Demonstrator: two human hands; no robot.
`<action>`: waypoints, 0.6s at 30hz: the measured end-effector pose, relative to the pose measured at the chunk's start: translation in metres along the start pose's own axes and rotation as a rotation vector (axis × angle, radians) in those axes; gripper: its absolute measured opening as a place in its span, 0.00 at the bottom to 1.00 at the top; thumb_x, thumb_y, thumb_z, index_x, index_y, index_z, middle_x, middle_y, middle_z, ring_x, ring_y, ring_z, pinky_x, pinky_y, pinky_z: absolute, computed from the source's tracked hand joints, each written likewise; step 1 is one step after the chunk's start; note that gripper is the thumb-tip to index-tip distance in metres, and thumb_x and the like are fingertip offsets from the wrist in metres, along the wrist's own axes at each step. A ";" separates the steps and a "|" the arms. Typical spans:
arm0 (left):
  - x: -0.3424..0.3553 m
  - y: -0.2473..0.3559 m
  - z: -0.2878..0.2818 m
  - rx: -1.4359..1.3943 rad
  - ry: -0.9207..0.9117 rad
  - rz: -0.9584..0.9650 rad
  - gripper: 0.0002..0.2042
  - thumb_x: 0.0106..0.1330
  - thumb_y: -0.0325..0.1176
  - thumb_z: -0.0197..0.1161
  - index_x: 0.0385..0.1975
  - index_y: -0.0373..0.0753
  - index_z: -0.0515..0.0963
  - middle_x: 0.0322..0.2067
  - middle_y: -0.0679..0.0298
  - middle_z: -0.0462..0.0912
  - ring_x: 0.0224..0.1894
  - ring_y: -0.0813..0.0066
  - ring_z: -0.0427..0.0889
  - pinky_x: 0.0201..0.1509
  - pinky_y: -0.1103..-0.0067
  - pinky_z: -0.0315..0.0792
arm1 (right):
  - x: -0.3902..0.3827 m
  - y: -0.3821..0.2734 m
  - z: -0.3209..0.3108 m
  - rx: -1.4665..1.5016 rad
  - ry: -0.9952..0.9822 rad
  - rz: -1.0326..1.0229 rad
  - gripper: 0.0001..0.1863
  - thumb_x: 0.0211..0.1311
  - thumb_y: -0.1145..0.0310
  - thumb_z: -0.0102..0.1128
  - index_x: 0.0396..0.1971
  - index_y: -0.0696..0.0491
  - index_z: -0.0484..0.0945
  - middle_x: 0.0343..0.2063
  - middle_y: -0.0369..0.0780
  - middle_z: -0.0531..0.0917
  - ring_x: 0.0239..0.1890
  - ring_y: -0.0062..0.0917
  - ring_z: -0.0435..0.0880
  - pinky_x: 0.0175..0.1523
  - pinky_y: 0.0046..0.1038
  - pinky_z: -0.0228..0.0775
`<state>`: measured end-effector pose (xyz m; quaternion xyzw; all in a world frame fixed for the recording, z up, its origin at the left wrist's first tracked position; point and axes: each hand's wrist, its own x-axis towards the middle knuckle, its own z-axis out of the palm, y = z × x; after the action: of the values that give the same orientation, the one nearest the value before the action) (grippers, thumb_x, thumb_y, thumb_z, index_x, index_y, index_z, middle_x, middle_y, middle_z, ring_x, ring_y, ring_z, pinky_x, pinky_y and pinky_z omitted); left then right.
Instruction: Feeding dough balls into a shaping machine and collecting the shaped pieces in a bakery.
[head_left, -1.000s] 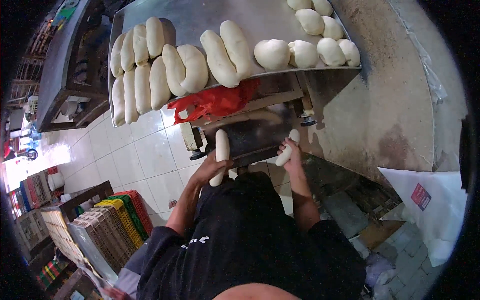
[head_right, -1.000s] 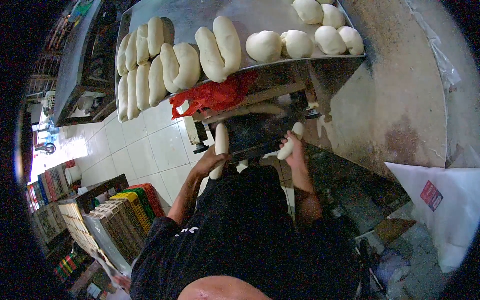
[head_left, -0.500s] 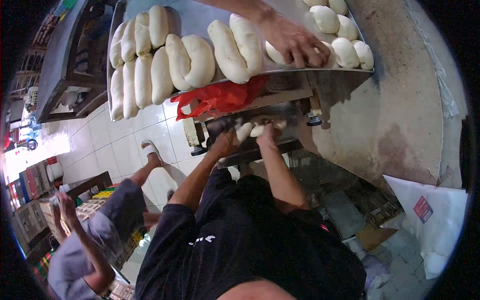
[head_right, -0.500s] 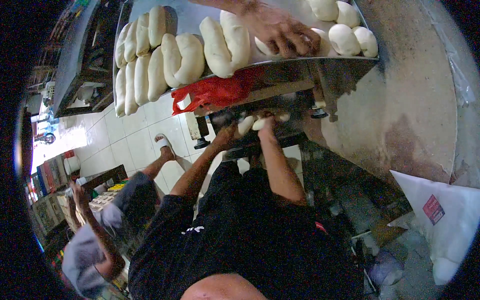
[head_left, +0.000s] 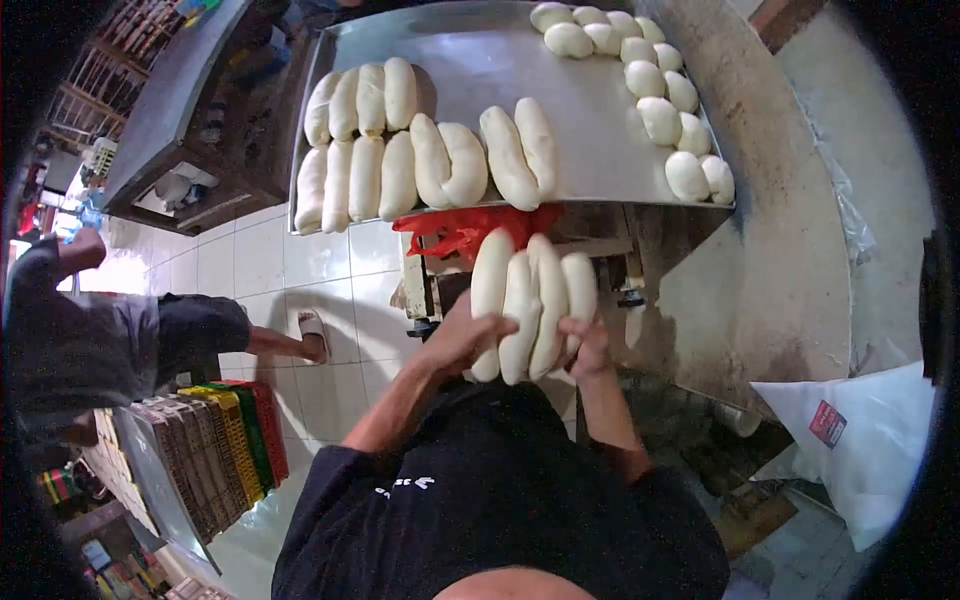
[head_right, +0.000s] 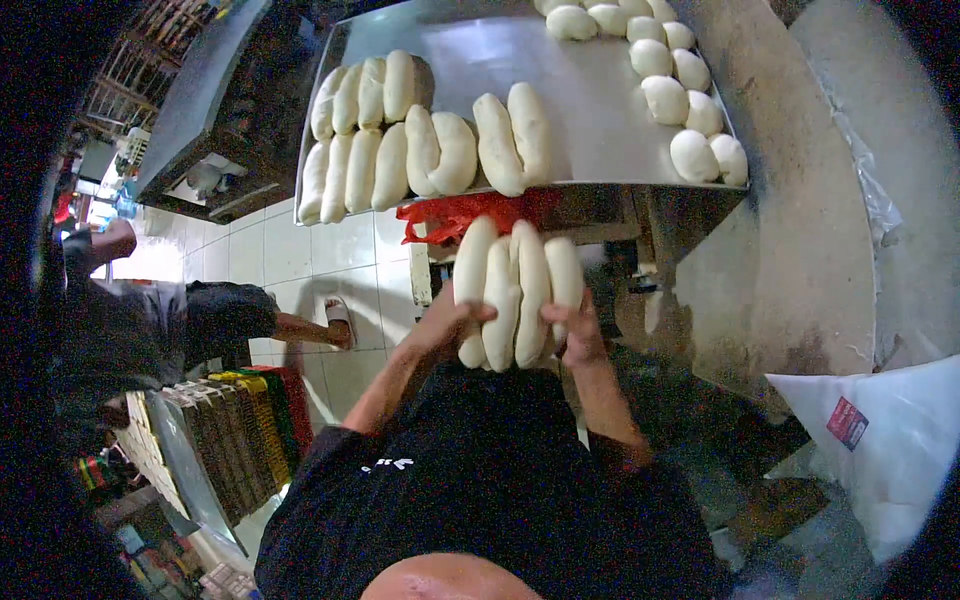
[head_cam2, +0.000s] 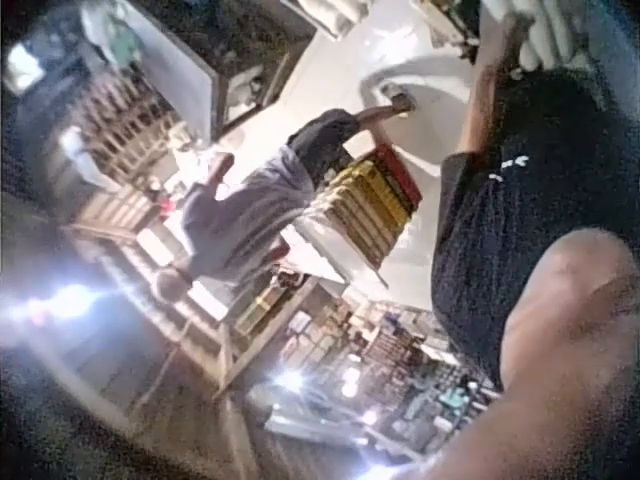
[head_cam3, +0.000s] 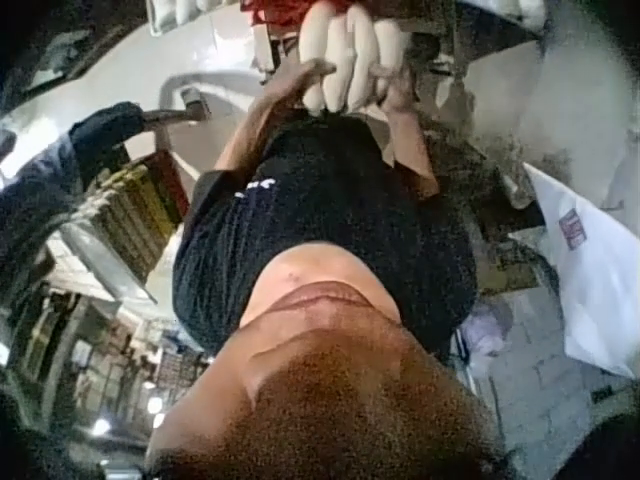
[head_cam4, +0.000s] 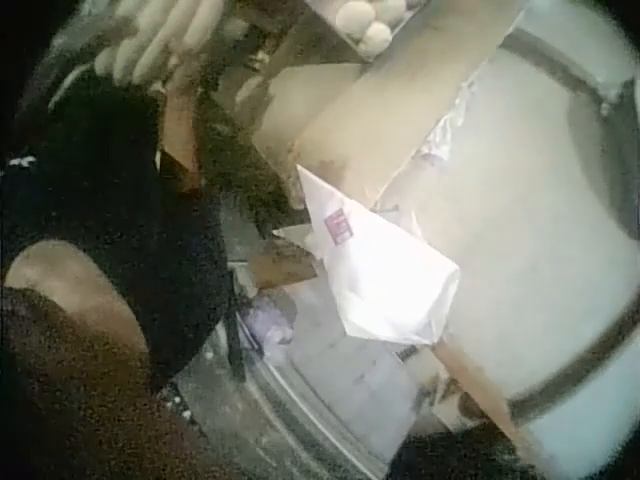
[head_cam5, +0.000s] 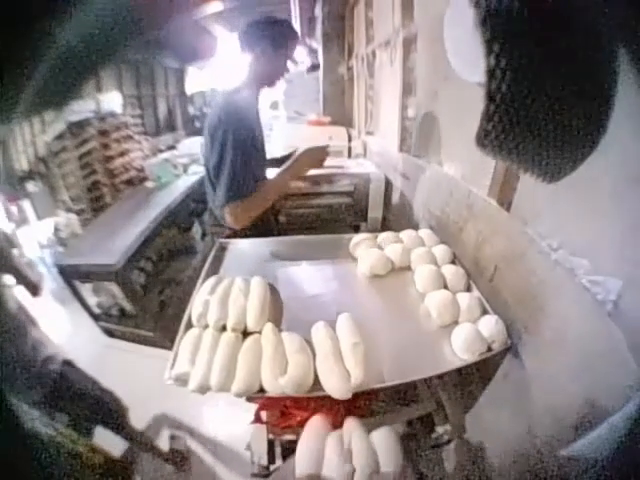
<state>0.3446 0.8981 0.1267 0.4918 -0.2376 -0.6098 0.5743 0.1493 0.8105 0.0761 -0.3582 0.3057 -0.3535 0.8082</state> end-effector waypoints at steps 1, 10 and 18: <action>0.013 0.021 0.004 0.111 0.003 0.055 0.30 0.50 0.31 0.63 0.55 0.32 0.62 0.45 0.58 0.73 0.46 0.68 0.75 0.52 0.72 0.70 | 0.016 -0.019 0.015 -0.051 -0.074 -0.108 0.33 0.43 0.67 0.66 0.53 0.56 0.68 0.41 0.38 0.78 0.43 0.28 0.78 0.49 0.30 0.71; 0.114 0.184 -0.061 0.367 0.494 0.661 0.34 0.59 0.51 0.60 0.58 0.31 0.61 0.52 0.53 0.70 0.53 0.65 0.71 0.58 0.74 0.62 | 0.199 -0.149 0.138 -0.699 0.409 -0.733 0.36 0.57 0.52 0.61 0.57 0.57 0.56 0.48 0.46 0.71 0.50 0.29 0.70 0.57 0.29 0.60; -0.019 0.048 -0.084 0.103 0.703 0.819 0.13 0.61 0.34 0.56 0.39 0.31 0.70 0.34 0.62 0.74 0.34 0.78 0.69 0.41 0.81 0.65 | 0.061 -0.021 -0.056 -0.528 0.744 -0.462 0.09 0.64 0.64 0.54 0.39 0.51 0.69 0.28 0.30 0.70 0.24 0.12 0.63 0.28 0.15 0.55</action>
<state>0.4375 0.9275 0.1404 0.5609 -0.2327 -0.1224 0.7851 0.1346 0.7321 0.0471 -0.4583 0.5646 -0.5372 0.4275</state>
